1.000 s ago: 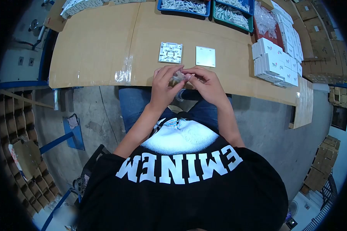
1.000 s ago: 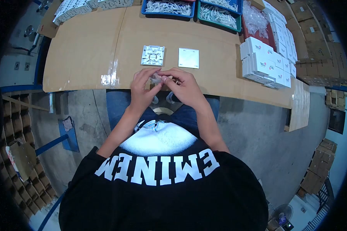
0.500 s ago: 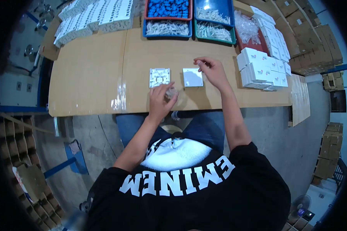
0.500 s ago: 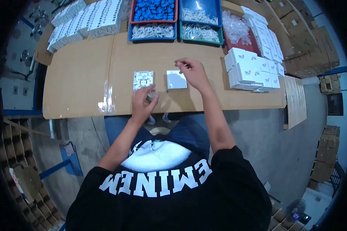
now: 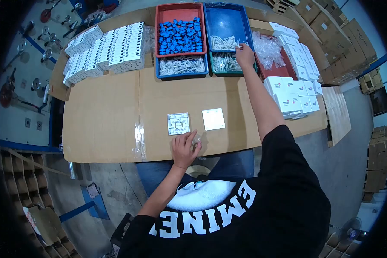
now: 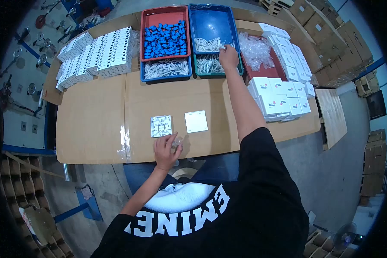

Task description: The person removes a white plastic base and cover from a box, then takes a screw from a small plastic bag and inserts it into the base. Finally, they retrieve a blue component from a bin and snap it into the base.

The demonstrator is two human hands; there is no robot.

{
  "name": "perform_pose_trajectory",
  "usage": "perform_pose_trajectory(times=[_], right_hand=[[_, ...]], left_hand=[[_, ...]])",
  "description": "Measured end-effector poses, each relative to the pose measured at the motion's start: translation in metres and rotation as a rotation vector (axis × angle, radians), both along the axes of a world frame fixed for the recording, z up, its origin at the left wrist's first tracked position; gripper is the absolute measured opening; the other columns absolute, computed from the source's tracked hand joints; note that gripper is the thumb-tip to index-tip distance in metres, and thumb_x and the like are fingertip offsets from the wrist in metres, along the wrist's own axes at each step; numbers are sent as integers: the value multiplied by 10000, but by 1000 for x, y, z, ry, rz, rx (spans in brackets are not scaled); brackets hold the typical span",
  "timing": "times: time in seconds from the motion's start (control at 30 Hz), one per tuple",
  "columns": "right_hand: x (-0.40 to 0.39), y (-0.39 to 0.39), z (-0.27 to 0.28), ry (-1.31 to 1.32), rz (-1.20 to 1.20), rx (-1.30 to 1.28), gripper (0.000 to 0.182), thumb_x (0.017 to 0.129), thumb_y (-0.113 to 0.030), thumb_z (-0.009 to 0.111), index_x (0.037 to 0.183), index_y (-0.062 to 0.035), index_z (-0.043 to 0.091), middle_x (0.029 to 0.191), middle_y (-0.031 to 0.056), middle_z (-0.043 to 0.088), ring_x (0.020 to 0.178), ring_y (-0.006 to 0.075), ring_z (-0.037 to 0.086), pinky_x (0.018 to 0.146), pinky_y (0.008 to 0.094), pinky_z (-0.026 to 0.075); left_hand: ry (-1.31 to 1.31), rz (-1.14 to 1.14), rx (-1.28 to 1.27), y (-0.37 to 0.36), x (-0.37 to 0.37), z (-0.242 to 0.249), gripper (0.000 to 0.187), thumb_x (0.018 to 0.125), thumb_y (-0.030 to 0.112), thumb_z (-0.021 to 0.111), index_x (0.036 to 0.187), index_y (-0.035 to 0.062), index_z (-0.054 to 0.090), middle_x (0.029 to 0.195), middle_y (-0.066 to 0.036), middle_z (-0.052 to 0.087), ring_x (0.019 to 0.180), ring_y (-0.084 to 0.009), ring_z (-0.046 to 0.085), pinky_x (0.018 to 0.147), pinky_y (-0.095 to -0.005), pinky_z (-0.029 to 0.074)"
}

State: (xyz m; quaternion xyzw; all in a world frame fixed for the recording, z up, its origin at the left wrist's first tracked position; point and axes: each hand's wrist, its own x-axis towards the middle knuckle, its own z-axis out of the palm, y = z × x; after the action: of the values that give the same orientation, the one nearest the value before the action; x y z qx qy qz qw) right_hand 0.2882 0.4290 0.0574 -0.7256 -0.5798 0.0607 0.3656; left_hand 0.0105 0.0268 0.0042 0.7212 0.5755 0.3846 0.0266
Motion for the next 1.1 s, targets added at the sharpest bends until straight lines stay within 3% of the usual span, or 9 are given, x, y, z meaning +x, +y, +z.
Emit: perform_pose_trajectory(times=[0.3,0.37,0.43,0.47,0.5,0.6,0.77,0.97,1.1], right_hand=[[16,28,-19,85,18,-29,235,894,-262,739,1032,-75,778,1031,124,779,1001,317,738,858,423,571],[27,31,-25,284,114,183,220,869,-222,755,1002,-47,774,974,151,777,937,296,750,833,396,569],[23,3,-5,191,56,282,214,879,-182,756,991,0,758,915,153,771,839,238,744,795,345,560],[27,-9,-8,360,79,350,201,894,-167,752,989,11,752,889,127,763,811,200,723,776,319,548],[24,-23,-15,535,102,408,190,909,-151,747,987,22,747,862,100,754,784,162,701,756,293,536],[-4,-120,-4,716,251,191,130,925,-97,740,989,16,743,864,21,718,782,71,627,702,243,491],[-75,-306,11,897,451,-145,93,926,-13,750,1012,11,724,902,18,705,769,38,590,689,202,473],[-104,-350,-4,928,462,-131,127,926,-13,757,1041,2,705,877,-11,676,735,15,562,637,180,451],[-119,-360,-11,803,505,-165,107,927,-58,756,1017,-11,724,730,-44,620,622,13,508,560,198,407]], left_hand=[[64,-7,17,0,1,-7,548,774,221,822,1304,159,695,1081,-68,637,960,-250,611,839,-414,469],[51,-3,3,1,1,-7,558,770,217,825,1307,152,691,1079,-69,637,962,-256,611,836,-420,474],[43,-9,10,0,1,-10,572,768,206,828,1314,130,676,1076,-79,639,963,-269,612,829,-425,481],[55,10,5,0,0,-14,572,783,253,817,1329,159,674,1057,-49,640,945,-244,617,796,-407,479],[26,-5,-24,-1,1,-8,542,783,191,819,1295,98,666,1058,-92,650,953,-284,617,823,-419,485],[10,8,-28,2,-1,-3,510,800,205,811,1271,75,664,1045,-91,662,945,-290,623,817,-414,486],[-111,-55,-63,1,-4,-2,458,834,225,792,1239,58,660,1001,-99,681,922,-304,646,787,-420,487],[-150,-61,-27,3,-4,-3,423,867,225,781,1232,48,659,955,-103,685,882,-294,654,774,-424,493],[-206,-58,-38,1,-6,-7,430,863,268,776,1223,59,667,991,-121,698,890,-311,663,783,-420,494]])
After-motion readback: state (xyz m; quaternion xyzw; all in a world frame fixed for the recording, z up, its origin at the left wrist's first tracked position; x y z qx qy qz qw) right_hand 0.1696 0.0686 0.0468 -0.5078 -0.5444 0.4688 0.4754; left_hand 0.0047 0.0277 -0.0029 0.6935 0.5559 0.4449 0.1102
